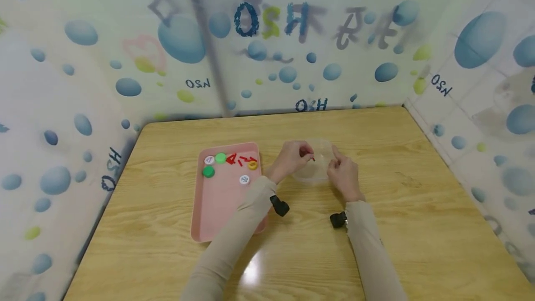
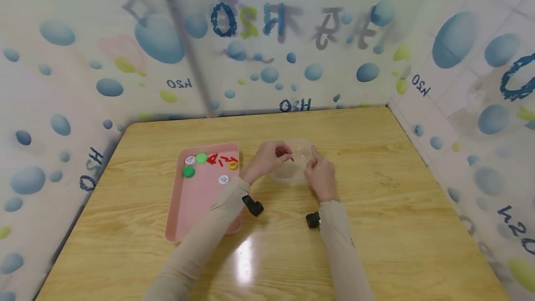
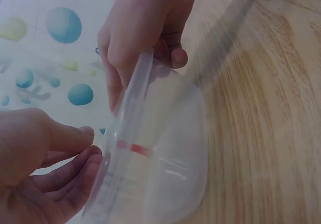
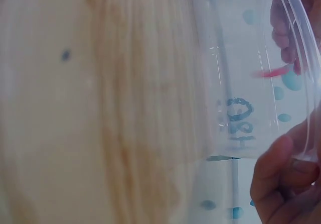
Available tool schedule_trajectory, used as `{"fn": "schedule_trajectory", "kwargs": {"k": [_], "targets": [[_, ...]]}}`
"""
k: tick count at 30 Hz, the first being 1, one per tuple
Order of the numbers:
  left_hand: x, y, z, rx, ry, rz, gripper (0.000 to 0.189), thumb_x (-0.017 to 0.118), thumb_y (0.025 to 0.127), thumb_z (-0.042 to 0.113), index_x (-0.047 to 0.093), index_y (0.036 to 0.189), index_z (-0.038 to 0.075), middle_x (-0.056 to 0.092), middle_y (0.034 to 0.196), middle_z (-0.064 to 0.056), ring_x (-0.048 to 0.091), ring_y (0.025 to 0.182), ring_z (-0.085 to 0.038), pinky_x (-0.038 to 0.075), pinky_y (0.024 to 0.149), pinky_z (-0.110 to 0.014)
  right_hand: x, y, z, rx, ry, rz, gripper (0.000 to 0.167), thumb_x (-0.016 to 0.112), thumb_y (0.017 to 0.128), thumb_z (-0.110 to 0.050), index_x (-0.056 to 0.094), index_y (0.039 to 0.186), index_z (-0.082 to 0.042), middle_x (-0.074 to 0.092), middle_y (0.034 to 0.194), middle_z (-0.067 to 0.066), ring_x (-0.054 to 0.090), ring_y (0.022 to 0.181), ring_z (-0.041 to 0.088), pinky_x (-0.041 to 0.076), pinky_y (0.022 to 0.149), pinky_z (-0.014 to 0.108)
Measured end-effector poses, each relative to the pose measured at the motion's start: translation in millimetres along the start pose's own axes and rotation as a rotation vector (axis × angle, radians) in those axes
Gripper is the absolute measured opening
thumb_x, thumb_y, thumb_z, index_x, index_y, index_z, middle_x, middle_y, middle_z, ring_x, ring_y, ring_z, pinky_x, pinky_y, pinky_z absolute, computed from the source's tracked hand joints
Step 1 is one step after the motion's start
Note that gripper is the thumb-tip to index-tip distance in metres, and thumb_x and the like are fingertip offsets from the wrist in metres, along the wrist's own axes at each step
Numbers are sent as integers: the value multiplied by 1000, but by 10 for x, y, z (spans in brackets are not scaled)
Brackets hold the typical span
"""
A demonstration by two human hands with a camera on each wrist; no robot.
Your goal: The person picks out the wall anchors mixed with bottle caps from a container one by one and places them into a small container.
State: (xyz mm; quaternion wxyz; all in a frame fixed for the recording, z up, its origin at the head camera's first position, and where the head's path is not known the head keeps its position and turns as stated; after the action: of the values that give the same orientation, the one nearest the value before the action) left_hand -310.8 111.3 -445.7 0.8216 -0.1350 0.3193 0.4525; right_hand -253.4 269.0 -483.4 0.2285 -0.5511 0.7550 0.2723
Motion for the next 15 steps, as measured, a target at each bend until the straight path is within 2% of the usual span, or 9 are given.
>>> {"fn": "schedule_trajectory", "kwargs": {"k": [4, 15], "targets": [[-22, -16, -28, 8, 9, 4, 13, 68, 98, 13, 73, 105, 4, 73, 96, -6, 64, 83, -12, 53, 73, -19, 34, 16, -43, -4, -6, -8, 53, 48, 94, -4, 50, 147, -1, 30, 52, -7, 25, 48, 9, 26, 45, 27], [-241, -129, -113, -58, -25, 22, 13, 66, 99, 15, 71, 109, 7, 70, 101, -5, 61, 88, -17, 53, 78, -23, 25, -19, -17, 10, 26, -27, 53, 45, 96, -5, 47, 149, -2, 30, 52, -6, 23, 48, 8, 25, 44, 25]]}}
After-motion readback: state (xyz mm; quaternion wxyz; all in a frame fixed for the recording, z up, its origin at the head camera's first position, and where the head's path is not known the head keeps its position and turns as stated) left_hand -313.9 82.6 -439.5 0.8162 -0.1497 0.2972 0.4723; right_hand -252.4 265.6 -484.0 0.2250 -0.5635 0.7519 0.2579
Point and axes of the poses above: each hand's wrist, its own y-axis towards the middle knuckle, its own x-axis out of the palm, z = x × y, the point moved 6 cm from there along y, towards the middle knuckle
